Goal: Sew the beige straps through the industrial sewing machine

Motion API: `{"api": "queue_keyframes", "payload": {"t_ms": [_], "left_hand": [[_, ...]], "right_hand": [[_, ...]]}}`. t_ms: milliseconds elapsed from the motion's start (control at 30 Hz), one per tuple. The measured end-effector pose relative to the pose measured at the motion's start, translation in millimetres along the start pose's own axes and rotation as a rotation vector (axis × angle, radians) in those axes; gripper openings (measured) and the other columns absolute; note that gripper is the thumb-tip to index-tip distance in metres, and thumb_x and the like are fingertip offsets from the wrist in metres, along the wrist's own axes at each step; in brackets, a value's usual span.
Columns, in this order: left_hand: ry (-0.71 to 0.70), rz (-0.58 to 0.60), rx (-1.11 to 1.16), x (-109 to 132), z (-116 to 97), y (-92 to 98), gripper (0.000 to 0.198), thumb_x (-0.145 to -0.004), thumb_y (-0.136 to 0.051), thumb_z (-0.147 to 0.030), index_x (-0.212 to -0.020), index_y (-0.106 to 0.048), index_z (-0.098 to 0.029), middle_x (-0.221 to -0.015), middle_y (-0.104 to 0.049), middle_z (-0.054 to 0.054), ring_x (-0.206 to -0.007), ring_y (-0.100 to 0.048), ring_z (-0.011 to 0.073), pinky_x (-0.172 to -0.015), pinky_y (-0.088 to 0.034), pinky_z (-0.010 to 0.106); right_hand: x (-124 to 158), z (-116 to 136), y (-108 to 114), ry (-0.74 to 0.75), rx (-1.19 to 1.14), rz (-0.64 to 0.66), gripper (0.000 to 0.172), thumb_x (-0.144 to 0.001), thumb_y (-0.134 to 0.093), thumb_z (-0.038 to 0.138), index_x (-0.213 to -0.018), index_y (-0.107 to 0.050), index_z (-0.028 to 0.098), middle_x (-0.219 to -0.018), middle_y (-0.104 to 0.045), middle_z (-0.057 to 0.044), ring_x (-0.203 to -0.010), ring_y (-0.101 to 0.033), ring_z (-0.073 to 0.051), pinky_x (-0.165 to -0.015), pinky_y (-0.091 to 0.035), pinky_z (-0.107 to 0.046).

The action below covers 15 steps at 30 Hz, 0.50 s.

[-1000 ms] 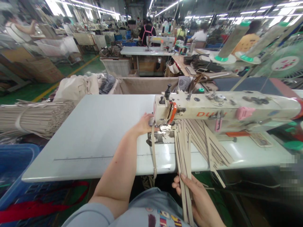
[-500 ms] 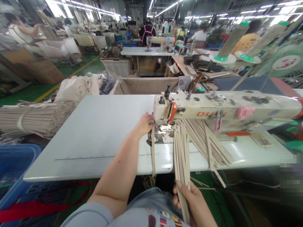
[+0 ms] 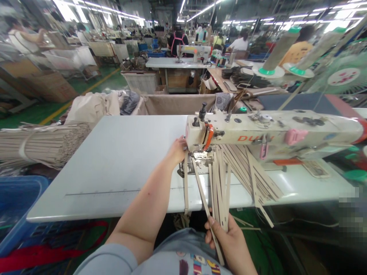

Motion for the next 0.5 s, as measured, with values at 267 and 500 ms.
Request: {"api": "queue_keyframes", "payload": {"t_ms": [267, 500], "left_hand": [[0.034, -0.039, 0.021, 3.6, -16.5, 8.6, 0.028, -0.086, -0.080, -0.016, -0.109, -0.094, -0.025, -0.126, -0.091, 0.007, -0.127, -0.083, 0.0393, -0.126, -0.060, 0.055], [0.041, -0.178, -0.036, 6.4, -18.6, 7.9, 0.018, -0.087, -0.078, -0.014, -0.093, -0.093, -0.022, -0.116, -0.092, 0.009, -0.116, -0.084, 0.0365, -0.120, -0.061, 0.052]], "right_hand": [[0.5, -4.6, -6.1, -0.025, 0.066, 0.007, 0.070, -0.069, -0.103, 0.083, -0.091, -0.075, 0.022, -0.056, -0.074, 0.001, -0.047, -0.064, -0.015, -0.049, -0.049, -0.025], [-2.0, -7.2, -8.3, -0.008, 0.054, -0.010, 0.071, -0.070, -0.103, 0.082, -0.096, -0.075, 0.022, -0.058, -0.075, 0.002, -0.045, -0.059, -0.014, -0.048, -0.048, -0.026]]}}
Point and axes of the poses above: each hand's wrist, its own x-axis away from the middle knuckle, its own y-axis out of the back of the hand, z = x × y, the point moved 5 cm from there along -x, towards the middle knuckle
